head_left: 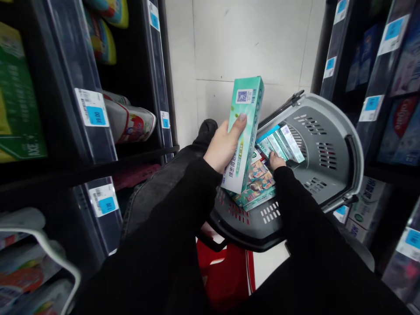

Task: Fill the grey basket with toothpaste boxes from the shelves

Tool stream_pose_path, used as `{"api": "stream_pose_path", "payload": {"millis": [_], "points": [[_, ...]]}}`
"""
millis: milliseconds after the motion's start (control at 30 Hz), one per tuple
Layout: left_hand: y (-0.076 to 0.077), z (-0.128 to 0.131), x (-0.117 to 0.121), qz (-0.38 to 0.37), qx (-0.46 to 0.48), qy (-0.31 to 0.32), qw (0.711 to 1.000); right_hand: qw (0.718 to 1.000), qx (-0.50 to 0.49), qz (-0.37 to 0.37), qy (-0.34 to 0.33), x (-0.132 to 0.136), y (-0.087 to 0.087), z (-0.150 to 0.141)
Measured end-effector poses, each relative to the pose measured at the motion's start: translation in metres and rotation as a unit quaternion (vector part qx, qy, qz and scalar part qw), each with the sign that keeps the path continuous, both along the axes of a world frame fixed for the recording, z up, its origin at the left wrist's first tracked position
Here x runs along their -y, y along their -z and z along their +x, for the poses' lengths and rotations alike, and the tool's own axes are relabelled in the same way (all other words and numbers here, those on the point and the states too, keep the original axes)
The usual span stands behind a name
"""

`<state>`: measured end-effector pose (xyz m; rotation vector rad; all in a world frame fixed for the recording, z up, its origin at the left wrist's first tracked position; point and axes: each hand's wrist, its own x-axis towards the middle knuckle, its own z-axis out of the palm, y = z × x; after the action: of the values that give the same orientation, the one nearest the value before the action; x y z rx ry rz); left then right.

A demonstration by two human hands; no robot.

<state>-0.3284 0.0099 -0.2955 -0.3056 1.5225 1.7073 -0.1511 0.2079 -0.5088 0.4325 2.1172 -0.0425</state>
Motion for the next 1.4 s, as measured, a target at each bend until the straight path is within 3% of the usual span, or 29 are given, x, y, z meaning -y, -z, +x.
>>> {"api": "stream_pose_path", "payload": {"millis": [133, 400, 800, 1000, 1200, 1400], "points": [[0.001, 0.002, -0.001, -0.015, -0.002, 0.014, 1.0, 1.0, -0.002, 0.008, 0.013, 0.0, 0.022, 0.004], [0.004, 0.006, -0.007, -0.017, 0.009, 0.028, 0.999, 0.995, 0.001, -0.096, 0.003, -0.028, 0.033, 0.007], [0.008, 0.008, -0.005, -0.032, -0.001, 0.051, 0.998, 0.998, -0.027, 0.034, 0.038, -0.002, 0.041, 0.01], [0.006, 0.007, -0.005, -0.053, -0.022, 0.09, 0.994, 0.998, 0.029, -0.051, -0.01, -0.03, 0.032, 0.021], [0.006, 0.007, -0.005, -0.052, -0.026, 0.092, 0.994, 0.988, 0.134, -0.044, 0.069, -0.035, 0.034, 0.012], [0.007, 0.008, -0.004, -0.06, -0.017, 0.09, 0.994, 0.985, 0.156, -0.048, 0.052, -0.043, 0.042, 0.006]]}}
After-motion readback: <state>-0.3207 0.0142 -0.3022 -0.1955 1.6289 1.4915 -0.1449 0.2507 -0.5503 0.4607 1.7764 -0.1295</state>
